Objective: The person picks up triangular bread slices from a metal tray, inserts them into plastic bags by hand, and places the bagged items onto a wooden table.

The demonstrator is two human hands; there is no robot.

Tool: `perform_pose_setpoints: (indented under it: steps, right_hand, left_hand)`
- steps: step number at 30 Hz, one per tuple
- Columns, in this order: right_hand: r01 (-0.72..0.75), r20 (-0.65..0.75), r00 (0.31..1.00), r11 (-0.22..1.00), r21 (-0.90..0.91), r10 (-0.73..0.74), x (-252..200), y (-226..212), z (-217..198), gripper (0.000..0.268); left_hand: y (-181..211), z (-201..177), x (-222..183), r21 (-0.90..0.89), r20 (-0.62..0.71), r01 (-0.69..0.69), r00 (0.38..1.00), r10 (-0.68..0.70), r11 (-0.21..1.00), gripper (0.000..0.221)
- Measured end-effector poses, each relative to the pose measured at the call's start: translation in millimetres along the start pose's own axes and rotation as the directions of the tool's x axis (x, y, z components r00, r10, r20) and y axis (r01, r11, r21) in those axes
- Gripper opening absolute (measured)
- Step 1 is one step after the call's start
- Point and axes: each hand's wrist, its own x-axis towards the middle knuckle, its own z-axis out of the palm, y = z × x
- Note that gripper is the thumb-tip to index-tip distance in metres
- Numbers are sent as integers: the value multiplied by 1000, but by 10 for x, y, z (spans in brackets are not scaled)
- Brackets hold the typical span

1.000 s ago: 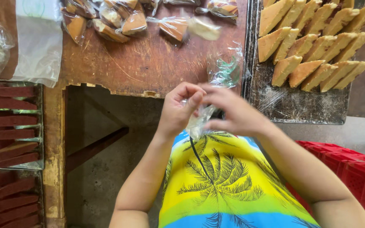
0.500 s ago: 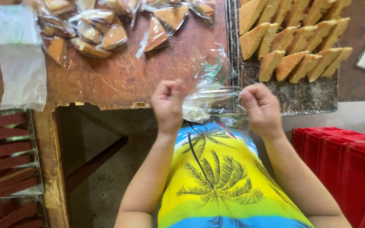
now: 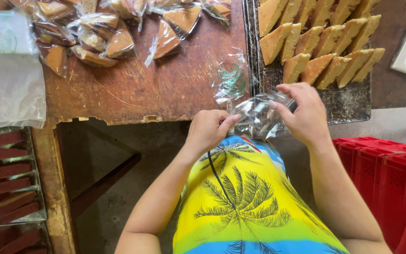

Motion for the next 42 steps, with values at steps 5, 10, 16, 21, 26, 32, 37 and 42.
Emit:
perform_pose_setpoints:
  steps: [5, 10, 16, 21, 26, 32, 37, 42]
  right_hand:
    - [-648, 645, 761, 132, 750, 69, -151, -373, 444, 30]
    - [-528, 688, 715, -551, 646, 121, -72, -278, 437, 13]
    - [-561, 494, 828, 385, 733, 267, -38, -294, 774, 30]
    - [-179, 292, 951, 949, 261, 99, 205, -51, 925, 45]
    - [-315, 255, 932, 924, 214, 259, 427, 518, 621, 86]
    - [-491, -19, 871, 871, -27, 491, 263, 1308, 921, 35]
    - [-392, 23, 892, 747, 537, 451, -35, 763, 506, 24]
    - [7, -157, 965, 574, 818, 211, -366, -263, 103, 28]
  left_hand:
    - [82, 134, -26, -208, -257, -270, 942, 214, 940, 21]
    - [-39, 34, -24, -40, -549, -335, 795, 260, 941, 28]
    - [-28, 219, -150, -136, -587, -307, 791, 173, 942, 8]
    - [-200, 273, -182, 229, -355, -295, 862, 362, 928, 40]
    - [-437, 50, -271, 112, -469, -206, 852, 234, 972, 53]
    - [-323, 111, -282, 143, -468, -362, 795, 385, 921, 56]
    - [-197, 190, -185, 34, -198, -194, 960, 197, 980, 59]
    - [-216, 305, 64, -70, -320, -339, 898, 301, 938, 54]
